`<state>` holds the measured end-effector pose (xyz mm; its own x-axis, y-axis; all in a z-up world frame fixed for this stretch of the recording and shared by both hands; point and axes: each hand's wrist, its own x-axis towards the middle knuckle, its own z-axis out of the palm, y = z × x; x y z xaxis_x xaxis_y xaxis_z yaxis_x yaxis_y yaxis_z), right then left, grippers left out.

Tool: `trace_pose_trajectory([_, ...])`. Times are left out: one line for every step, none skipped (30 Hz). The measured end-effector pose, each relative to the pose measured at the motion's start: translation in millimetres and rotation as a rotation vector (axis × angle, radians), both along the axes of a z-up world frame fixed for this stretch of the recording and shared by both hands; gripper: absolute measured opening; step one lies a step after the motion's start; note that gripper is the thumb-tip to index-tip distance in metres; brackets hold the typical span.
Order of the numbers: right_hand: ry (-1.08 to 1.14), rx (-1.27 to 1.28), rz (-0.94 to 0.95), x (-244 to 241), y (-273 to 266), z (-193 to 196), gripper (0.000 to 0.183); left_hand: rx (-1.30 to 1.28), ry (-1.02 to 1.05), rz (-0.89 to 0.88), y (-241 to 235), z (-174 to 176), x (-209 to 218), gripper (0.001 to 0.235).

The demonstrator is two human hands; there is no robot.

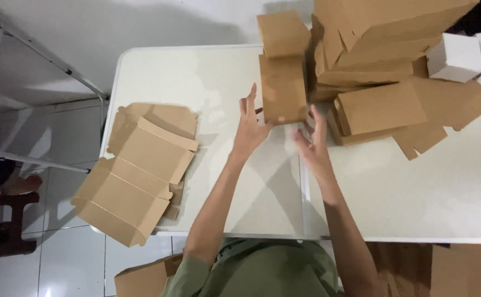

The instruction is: Folding flat cardboard sheets into boxes and stacking them on a table.

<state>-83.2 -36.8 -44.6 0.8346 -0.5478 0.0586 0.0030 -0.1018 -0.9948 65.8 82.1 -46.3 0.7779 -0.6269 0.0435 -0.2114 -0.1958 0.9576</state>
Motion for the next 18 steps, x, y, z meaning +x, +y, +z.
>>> trace_pose_trajectory([0.004, 0.001, -0.009, 1, 4, 5, 0.079, 0.001, 0.004, -0.009, 1, -2, -2, 0.106])
trace_pose_trajectory([0.054, 0.028, -0.014, 1, 8, 11, 0.084, 0.007, 0.015, -0.048, 2, -4, -5, 0.106])
trace_pose_trajectory([0.095, 0.058, -0.016, 6, 13, 17, 0.09, 0.015, 0.017, -0.084, 4, -4, -3, 0.106])
trace_pose_trajectory([0.091, 0.062, -0.022, 9, 10, 9, 0.09, 0.019, 0.012, -0.09, 3, 1, -1, 0.106])
trace_pose_trajectory([0.048, 0.084, -0.044, 11, 8, 0, 0.085, 0.025, 0.008, -0.09, 3, 4, -1, 0.099])
trace_pose_trajectory([0.006, 0.105, -0.067, 12, 5, -8, 0.08, 0.032, 0.004, -0.089, 4, 6, -2, 0.093])
trace_pose_trajectory([0.006, 0.103, -0.067, 13, 4, -7, 0.08, 0.03, 0.003, -0.089, 5, 12, -1, 0.093])
trace_pose_trajectory([0.017, 0.144, -0.089, 15, 2, -6, 0.076, 0.028, 0.057, -0.068, 6, 19, 0, 0.084])
trace_pose_trajectory([0.028, 0.186, -0.113, 16, 1, -5, 0.073, 0.028, 0.11, -0.049, 7, 25, 2, 0.077])
trace_pose_trajectory([0.027, 0.186, -0.114, 18, -1, -13, 0.073, 0.028, 0.109, -0.05, 10, 35, 0, 0.077])
trace_pose_trajectory([0.009, 0.183, -0.111, 20, -2, -21, 0.067, 0.033, 0.152, -0.059, 12, 45, -2, 0.078])
trace_pose_trajectory([-0.009, 0.18, -0.109, 22, -4, -30, 0.061, 0.038, 0.195, -0.068, 15, 55, -4, 0.081])
trace_pose_trajectory([-0.007, 0.182, -0.107, 24, -3, -30, 0.061, 0.04, 0.197, -0.065, 14, 49, -3, 0.081])
trace_pose_trajectory([-0.025, 0.23, -0.105, 25, -3, -30, 0.052, 0.062, 0.2, -0.059, 13, 41, -2, 0.078])
trace_pose_trajectory([-0.04, 0.279, -0.106, 25, -3, -31, 0.046, 0.085, 0.205, -0.054, 11, 34, -1, 0.075])
trace_pose_trajectory([-0.037, 0.282, -0.107, 27, -1, -29, 0.046, 0.088, 0.209, -0.054, 10, 35, -2, 0.075])
trace_pose_trajectory([-0.032, 0.309, -0.109, 29, 0, -27, 0.047, 0.064, 0.207, -0.059, 9, 37, -3, 0.075])
trace_pose_trajectory([-0.028, 0.336, -0.112, 32, 1, -25, 0.049, 0.04, 0.206, -0.063, 8, 39, -3, 0.074])
